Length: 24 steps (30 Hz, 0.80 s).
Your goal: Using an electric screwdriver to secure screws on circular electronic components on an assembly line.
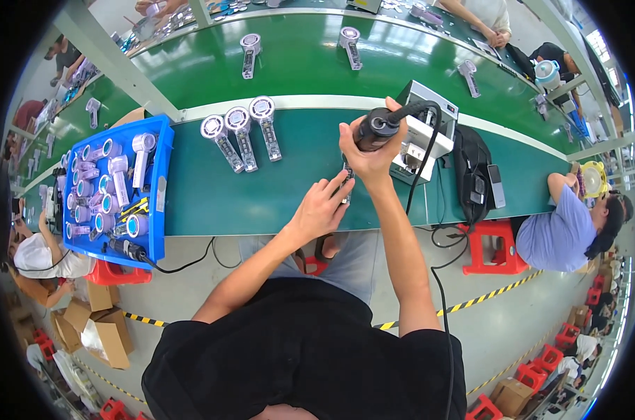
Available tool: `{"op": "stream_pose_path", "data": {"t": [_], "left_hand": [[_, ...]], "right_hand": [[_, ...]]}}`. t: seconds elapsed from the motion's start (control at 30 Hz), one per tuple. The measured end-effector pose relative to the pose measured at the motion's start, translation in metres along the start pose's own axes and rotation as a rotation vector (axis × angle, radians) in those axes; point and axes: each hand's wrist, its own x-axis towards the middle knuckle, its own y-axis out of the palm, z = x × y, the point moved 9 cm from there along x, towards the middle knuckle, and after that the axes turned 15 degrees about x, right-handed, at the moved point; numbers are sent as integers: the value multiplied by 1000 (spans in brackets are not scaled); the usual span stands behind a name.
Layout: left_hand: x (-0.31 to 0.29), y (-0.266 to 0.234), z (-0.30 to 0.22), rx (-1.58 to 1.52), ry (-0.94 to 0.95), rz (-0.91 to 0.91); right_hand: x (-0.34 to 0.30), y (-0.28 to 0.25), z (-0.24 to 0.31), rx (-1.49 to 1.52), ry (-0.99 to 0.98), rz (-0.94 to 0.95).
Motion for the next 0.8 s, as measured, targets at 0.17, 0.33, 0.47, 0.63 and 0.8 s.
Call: {"op": "stream_pose_path", "data": {"t": [0.17,0.33,0.47,0.63,0.8], "left_hand": [[4,11,7,117,-51,65],[17,17,14,118,-72,-40],[16,10,12,-4,-24,-68],[15,7,2,33,44,-81],[20,9,2,67,49,-76]], "right_hand": [[31,-28,47,-35,49,-162],[62,-79,89,-269,-45,-237],[60,-93,76,-231,25,-231],[62,-92,64,-160,64,-198],[55,-98,52,-139,160,-251]]}}
